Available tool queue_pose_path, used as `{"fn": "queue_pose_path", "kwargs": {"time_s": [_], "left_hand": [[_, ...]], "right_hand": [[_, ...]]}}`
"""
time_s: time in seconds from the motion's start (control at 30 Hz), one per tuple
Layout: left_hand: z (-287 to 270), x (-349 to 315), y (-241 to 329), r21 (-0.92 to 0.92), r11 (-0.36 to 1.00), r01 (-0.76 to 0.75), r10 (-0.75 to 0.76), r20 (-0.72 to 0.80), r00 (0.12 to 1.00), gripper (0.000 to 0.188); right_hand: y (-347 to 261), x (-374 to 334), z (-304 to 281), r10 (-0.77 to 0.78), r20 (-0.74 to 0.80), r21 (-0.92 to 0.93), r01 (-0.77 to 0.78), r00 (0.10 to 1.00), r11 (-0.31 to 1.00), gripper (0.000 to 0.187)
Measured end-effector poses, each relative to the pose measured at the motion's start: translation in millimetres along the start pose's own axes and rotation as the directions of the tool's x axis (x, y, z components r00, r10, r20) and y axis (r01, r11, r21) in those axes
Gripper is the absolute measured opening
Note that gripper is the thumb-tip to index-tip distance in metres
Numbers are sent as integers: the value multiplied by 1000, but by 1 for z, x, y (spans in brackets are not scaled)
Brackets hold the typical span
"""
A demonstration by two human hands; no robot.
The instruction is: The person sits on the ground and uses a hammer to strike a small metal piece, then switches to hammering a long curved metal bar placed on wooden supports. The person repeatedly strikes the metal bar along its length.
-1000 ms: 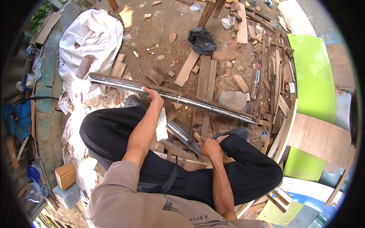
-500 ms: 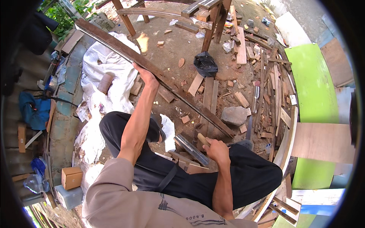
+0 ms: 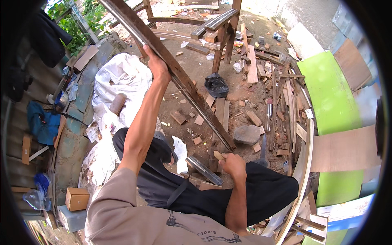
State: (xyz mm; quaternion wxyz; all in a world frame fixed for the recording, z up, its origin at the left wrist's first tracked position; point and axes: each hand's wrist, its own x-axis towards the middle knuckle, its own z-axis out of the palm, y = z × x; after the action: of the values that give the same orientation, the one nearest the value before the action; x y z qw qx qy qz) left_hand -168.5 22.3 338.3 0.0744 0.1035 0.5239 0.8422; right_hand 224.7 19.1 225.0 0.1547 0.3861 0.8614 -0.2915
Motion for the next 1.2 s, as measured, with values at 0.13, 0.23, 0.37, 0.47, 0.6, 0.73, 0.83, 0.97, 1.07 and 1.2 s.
{"fn": "queue_pose_path", "kwargs": {"time_s": [0.13,0.23,0.37,0.47,0.6,0.73,0.83,0.97,1.07,1.2], "left_hand": [[87,-5,46,187,979,-76,70,37,997,93],[154,-15,75,299,915,-271,234,154,960,88],[217,-56,90,465,727,-506,309,437,845,91],[237,-95,55,513,609,-605,138,683,718,98],[214,-141,-30,465,419,-780,-79,874,479,103],[152,-161,-145,364,241,-900,-253,918,304,99],[93,-162,-200,381,200,-903,-495,834,243,95],[27,-167,-273,391,179,-903,-661,727,184,93],[11,-169,-305,411,187,-892,-773,622,125,88],[-41,-156,-346,484,212,-849,-812,570,122,81]], "right_hand": [[8,-3,1,-37,-102,54,43,994,998,35],[5,-4,-1,-49,-128,78,59,991,995,35],[3,-9,-4,-48,-177,109,68,983,992,37],[10,-12,-2,-17,-226,119,45,974,992,39],[18,-13,3,52,-190,93,-35,980,995,38],[25,-14,8,68,-168,83,-55,983,995,35],[27,-14,13,88,-105,109,-76,991,991,33],[37,-5,24,150,-22,146,-145,988,979,29],[45,-3,27,205,29,143,-207,978,968,31],[45,12,34,228,64,192,-236,972,952,37]]}}
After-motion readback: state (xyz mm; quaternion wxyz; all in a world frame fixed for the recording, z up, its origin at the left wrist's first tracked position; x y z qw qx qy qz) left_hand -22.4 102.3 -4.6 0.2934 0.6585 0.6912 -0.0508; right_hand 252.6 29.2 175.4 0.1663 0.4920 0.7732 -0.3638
